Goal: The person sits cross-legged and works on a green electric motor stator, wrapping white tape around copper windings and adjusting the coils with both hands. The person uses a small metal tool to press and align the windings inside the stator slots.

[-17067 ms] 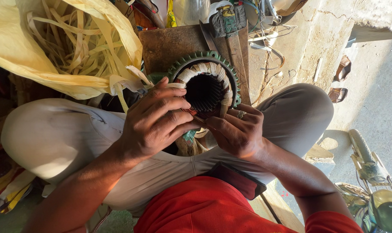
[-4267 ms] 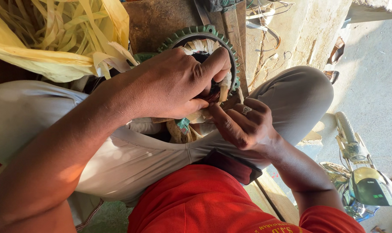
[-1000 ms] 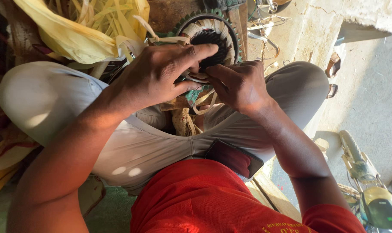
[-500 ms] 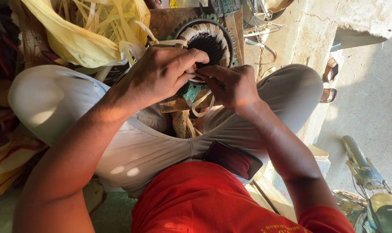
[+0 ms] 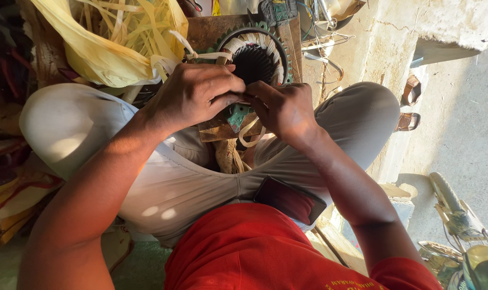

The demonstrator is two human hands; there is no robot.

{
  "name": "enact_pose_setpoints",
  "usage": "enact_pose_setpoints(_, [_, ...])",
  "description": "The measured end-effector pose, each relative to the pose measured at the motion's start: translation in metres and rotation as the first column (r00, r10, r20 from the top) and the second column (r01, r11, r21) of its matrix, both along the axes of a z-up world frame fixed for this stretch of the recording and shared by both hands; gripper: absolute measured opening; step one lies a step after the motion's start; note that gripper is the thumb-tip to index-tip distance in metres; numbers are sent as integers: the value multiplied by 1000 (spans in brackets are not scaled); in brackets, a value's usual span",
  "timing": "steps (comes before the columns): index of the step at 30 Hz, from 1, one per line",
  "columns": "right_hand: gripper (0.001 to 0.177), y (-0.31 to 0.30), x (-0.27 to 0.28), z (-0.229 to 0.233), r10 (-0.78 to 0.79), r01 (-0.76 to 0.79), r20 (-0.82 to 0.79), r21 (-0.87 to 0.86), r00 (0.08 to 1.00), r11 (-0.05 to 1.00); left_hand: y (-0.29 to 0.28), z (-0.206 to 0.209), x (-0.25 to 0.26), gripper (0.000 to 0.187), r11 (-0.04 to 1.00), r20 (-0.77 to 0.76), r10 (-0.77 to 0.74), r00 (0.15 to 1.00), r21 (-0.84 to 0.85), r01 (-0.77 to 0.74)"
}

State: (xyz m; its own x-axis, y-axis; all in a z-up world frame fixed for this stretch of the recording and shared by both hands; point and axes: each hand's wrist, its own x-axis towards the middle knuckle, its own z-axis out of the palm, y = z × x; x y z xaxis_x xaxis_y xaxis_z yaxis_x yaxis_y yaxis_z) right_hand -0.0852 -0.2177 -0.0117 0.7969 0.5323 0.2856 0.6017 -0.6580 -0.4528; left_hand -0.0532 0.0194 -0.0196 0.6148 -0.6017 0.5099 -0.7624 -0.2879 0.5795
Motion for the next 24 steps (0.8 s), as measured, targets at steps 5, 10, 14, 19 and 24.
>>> enact_pose_setpoints(5, [37, -26, -4, 12, 29, -21, -57, 131, 998, 991, 0, -15, -2, 12, 999, 78, -34, 996, 13, 33])
enact_pose_setpoints(10, [29, -19, -10, 5, 96, -94, -5, 156, 995, 983, -4, -14, -2, 15, 998, 122, -52, 991, 49, 46])
enact_pose_setpoints(14, [28, -9, -15, -4, 92, -108, 92, 178, 991, 978, 2, -2, -4, 18, 992, 99, -73, 992, 113, 61])
enact_pose_setpoints(19, [38, -15, -15, -13, 109, -120, 167, 56, 980, 991, 4, 6, -2, 11, 992, 103, -118, 988, 56, 113])
enact_pose_setpoints(24, [49, -23, -15, -27, 119, -116, 222, -31, 968, 993, -3, -4, -6, 15, 994, -10, 0, 1000, 106, 1])
